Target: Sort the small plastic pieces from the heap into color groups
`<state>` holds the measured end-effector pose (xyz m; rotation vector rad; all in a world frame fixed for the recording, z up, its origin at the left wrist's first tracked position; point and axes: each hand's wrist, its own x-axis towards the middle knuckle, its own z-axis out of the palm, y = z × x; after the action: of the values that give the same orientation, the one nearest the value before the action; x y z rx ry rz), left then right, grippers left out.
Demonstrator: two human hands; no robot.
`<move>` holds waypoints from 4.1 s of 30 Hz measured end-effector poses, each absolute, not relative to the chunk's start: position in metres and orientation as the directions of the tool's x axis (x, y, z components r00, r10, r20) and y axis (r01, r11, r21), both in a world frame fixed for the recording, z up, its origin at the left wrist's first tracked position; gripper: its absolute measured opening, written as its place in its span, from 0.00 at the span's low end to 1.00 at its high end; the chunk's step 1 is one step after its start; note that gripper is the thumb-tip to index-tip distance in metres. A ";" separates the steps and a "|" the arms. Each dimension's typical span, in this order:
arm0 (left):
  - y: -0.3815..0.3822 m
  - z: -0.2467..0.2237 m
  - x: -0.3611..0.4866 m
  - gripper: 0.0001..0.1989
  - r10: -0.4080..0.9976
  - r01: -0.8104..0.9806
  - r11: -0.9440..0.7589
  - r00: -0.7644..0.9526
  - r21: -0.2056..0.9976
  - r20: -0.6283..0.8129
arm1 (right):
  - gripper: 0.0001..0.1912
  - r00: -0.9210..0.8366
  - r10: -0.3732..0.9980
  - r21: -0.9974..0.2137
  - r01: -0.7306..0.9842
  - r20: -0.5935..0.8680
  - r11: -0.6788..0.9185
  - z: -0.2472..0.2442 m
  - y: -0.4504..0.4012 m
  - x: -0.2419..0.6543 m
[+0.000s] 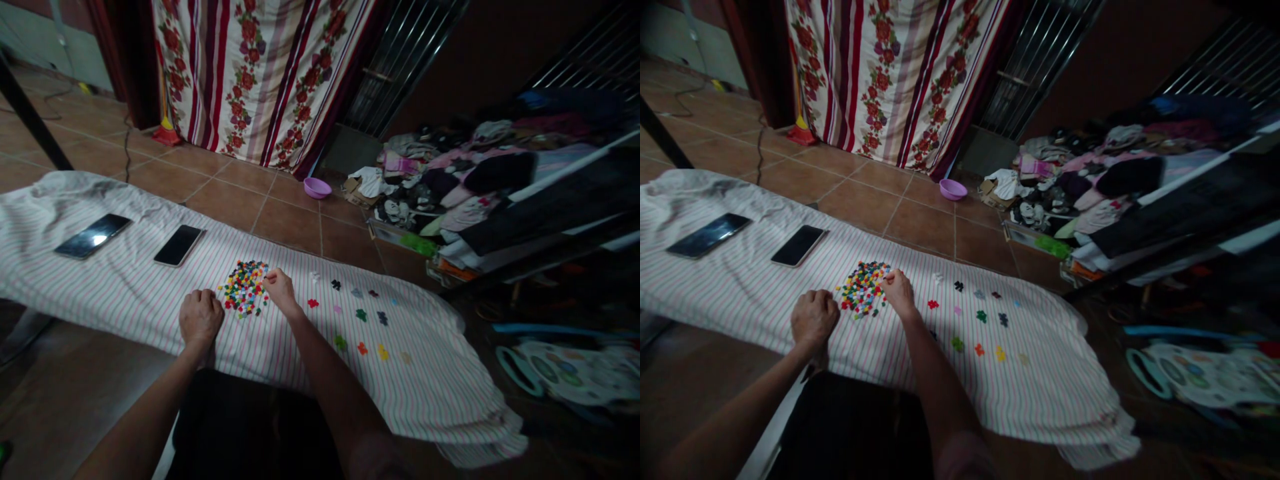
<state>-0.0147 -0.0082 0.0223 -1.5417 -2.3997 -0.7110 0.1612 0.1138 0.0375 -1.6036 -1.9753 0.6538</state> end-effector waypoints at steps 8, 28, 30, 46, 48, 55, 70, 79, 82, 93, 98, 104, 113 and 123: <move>-0.008 0.022 -0.015 0.11 0.790 0.901 0.344 -0.430 0.263 0.437 | 0.06 -0.169 0.976 -0.707 0.674 0.138 0.216 0.030 0.111 0.175; -0.009 0.024 -0.014 0.11 0.797 0.899 0.336 -0.431 0.283 0.423 | 0.15 0.230 0.943 -0.549 0.834 0.241 -0.063 0.049 0.132 0.307; -0.009 0.023 -0.014 0.11 0.796 0.898 0.335 -0.432 0.286 0.424 | 0.14 0.273 0.935 -0.512 0.850 0.226 -0.125 0.050 0.136 0.318; -0.008 0.019 -0.015 0.11 0.789 0.900 0.340 -0.430 0.272 0.438 | 0.14 0.256 0.945 -0.347 0.921 0.204 -0.175 0.041 0.150 0.350; -0.008 0.019 -0.015 0.11 0.793 0.901 0.341 -0.428 0.267 0.434 | 0.14 0.257 0.946 -0.348 0.921 0.199 -0.177 0.041 0.150 0.351; -0.008 0.018 -0.015 0.11 0.792 0.903 0.338 -0.425 0.266 0.439 | 0.17 0.229 0.934 -0.394 0.913 0.273 -0.108 0.041 0.147 0.348; -0.007 0.022 -0.015 0.12 0.804 0.900 0.354 -0.431 0.253 0.409 | 0.14 -0.124 0.898 -0.570 0.734 0.422 0.369 0.031 0.129 0.249; -0.006 0.020 -0.015 0.12 0.797 0.889 0.357 -0.449 0.285 0.403 | 0.13 -0.319 0.866 -0.578 0.648 0.385 0.496 0.023 0.103 0.186; -0.007 0.022 -0.015 0.12 0.803 0.893 0.356 -0.443 0.276 0.398 | 0.11 -0.388 0.831 -0.544 0.630 0.398 0.554 0.026 0.098 0.166; -0.007 0.022 -0.015 0.10 0.802 0.903 0.349 -0.427 0.252 0.417 | 0.12 -0.564 0.807 -0.338 0.735 0.177 0.588 0.045 0.095 0.123; -0.007 0.021 -0.016 0.10 0.800 0.909 0.340 -0.415 0.242 0.434 | 0.13 -0.584 0.810 -0.255 0.776 0.059 0.577 0.057 0.097 0.116; -0.007 0.021 -0.015 0.10 0.795 0.906 0.345 -0.421 0.244 0.437 | 0.14 -0.566 0.821 -0.174 0.817 -0.069 0.549 0.070 0.100 0.107; -0.007 0.023 -0.015 0.12 0.812 0.893 0.350 -0.439 0.282 0.385 | 0.06 -0.542 0.836 -0.319 0.779 0.091 0.540 0.055 0.105 0.106; -0.007 0.026 -0.014 0.12 0.820 0.887 0.366 -0.451 0.282 0.354 | 0.08 -0.368 0.905 -0.653 0.635 0.212 0.412 0.038 0.100 0.137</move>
<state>-0.0138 -0.0072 0.0260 -1.5541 -2.4659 -0.6590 0.1368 0.1004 0.0377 -1.3037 -2.1212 0.6422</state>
